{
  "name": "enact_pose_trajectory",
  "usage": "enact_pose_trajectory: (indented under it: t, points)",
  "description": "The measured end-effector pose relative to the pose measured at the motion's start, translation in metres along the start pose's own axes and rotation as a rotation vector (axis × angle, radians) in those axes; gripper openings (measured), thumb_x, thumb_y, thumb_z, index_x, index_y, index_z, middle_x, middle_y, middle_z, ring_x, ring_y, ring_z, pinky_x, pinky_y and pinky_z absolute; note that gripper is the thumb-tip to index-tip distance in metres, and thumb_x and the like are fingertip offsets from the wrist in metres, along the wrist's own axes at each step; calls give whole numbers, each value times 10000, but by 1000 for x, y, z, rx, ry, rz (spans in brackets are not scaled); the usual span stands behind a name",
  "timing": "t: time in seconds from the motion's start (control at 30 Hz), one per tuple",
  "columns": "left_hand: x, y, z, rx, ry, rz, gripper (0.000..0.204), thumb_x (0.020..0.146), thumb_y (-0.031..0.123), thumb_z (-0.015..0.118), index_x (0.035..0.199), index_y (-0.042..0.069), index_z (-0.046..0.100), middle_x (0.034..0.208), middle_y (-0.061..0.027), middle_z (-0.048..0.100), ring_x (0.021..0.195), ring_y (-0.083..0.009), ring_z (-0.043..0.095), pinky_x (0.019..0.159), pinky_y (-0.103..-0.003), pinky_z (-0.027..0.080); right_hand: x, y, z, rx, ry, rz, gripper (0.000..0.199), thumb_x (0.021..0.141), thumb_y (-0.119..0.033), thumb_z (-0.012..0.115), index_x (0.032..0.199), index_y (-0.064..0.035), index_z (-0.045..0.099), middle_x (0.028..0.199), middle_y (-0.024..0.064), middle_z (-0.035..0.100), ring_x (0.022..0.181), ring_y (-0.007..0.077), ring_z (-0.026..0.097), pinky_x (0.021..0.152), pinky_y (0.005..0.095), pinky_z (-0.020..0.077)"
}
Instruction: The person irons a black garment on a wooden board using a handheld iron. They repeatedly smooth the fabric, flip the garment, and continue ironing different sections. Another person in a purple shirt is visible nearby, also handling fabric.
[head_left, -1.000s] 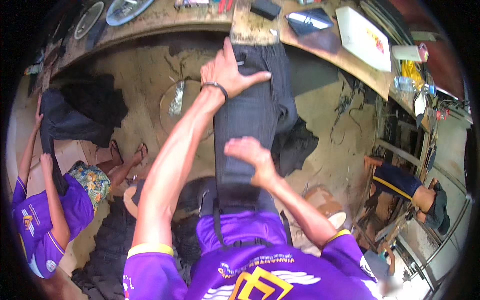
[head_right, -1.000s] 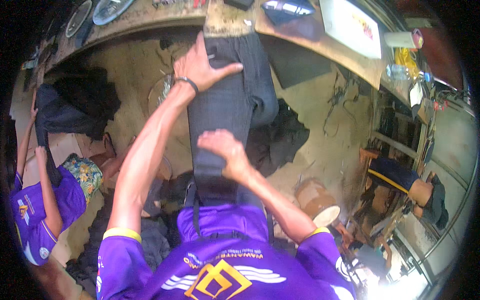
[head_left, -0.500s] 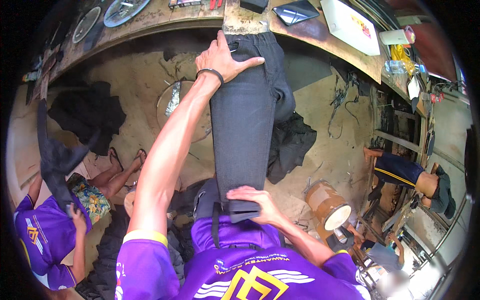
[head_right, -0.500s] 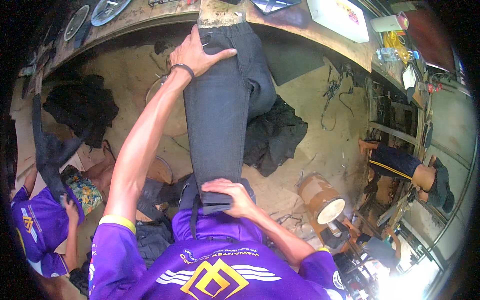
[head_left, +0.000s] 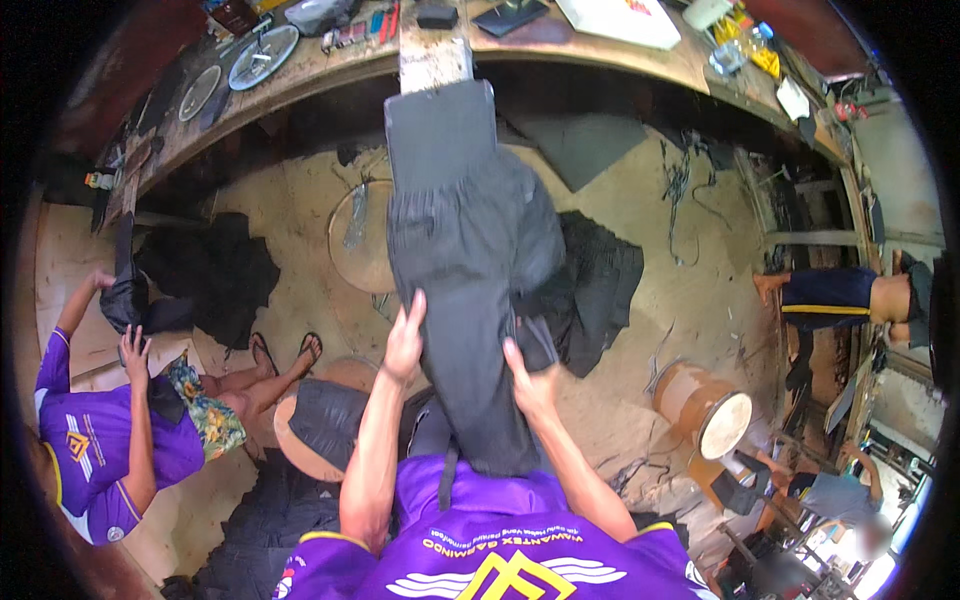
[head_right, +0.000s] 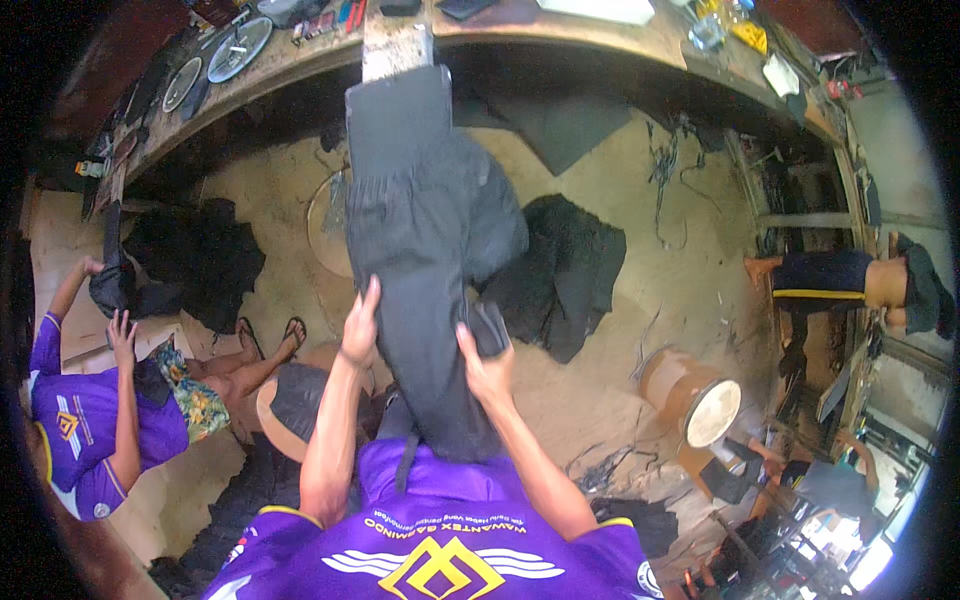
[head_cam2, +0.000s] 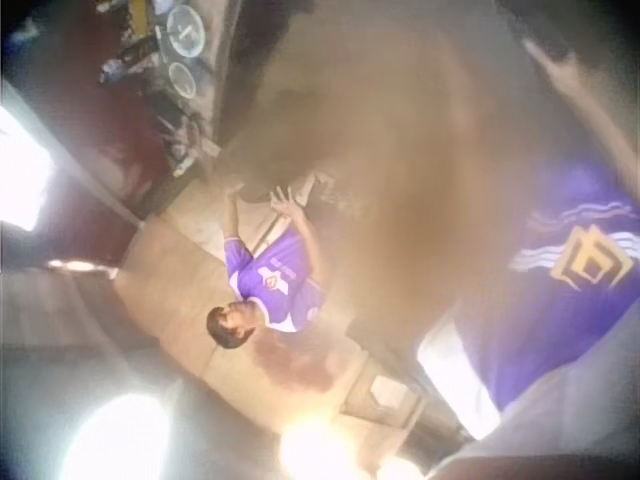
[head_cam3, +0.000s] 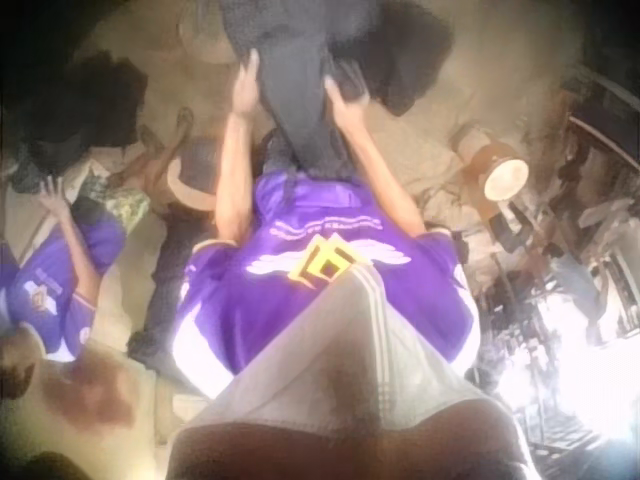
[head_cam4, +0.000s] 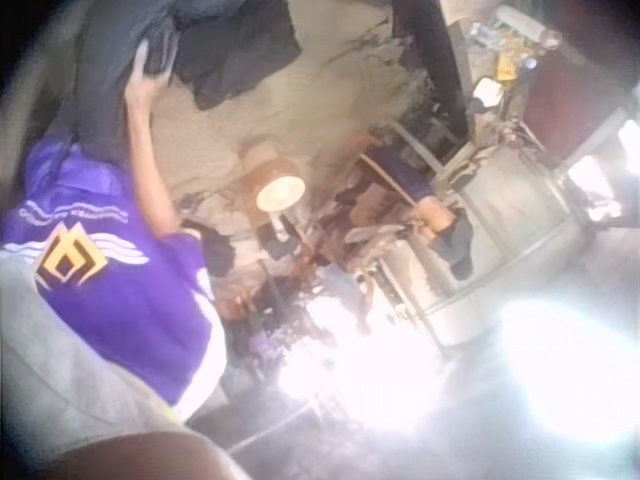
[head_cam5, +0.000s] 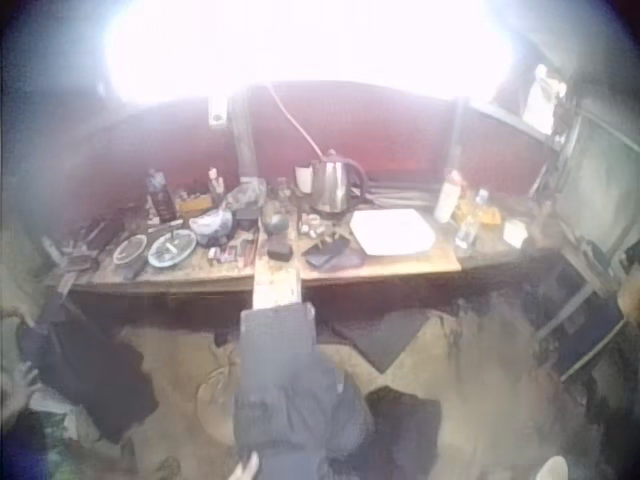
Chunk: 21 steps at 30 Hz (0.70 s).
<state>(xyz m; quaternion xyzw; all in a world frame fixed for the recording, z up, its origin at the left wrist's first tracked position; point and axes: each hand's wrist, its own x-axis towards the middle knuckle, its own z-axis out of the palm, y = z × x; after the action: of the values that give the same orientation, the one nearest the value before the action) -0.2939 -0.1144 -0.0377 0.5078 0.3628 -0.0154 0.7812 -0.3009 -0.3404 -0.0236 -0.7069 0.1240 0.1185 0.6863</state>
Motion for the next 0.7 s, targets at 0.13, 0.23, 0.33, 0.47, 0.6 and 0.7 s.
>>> enact_pose_trajectory:
  t: [0.13,0.23,0.33,0.47,0.6,0.7]
  points:
    - [-99,-30,-15,-380,-130,78,588,1049,179,674,1549,-27,445,1541,-132,544,1420,-249,525,1215,-402,399,-117,-17,-105,-56,2,269,398,964,-99,794,1322,11,658,1243,77,716,1144,166,665,1038,343,517]
    - [-158,-65,28,127,-158,-160,554,1002,151,736,1480,-26,521,1427,-100,638,1333,-218,582,1184,-385,423,-180,-25,-171,-32,114,278,423,971,-57,758,1363,4,612,1289,95,695,1203,207,655,1092,374,490]
    - [-179,-96,102,98,-496,-129,706,1005,177,738,1583,-35,391,1546,-130,541,1427,-228,500,1235,-377,353,-223,-34,-216,97,312,240,475,963,-22,731,1413,1,581,1377,106,644,1291,215,598,1135,376,450]
    - [-101,-123,205,79,-820,198,773,942,76,673,1634,-17,342,1533,-133,558,1405,-193,493,1224,-353,353,-197,-26,-239,27,536,53,533,991,-109,748,1463,34,547,1482,133,583,1363,226,547,1180,383,406]
    - [10,-165,229,232,-542,97,1026,980,479,761,1704,50,174,1662,-312,374,1513,-364,452,1245,-450,375,-96,44,-233,-429,665,-116,545,1020,-323,760,1363,79,627,1322,170,708,1193,246,665,1083,394,487]
    - [33,-217,141,683,-119,124,803,999,547,688,1589,75,416,1480,-284,588,1352,-400,612,1116,-504,499,-47,116,-225,-617,473,117,672,1053,-541,631,1288,87,670,1217,236,745,1094,335,707,1001,436,514]
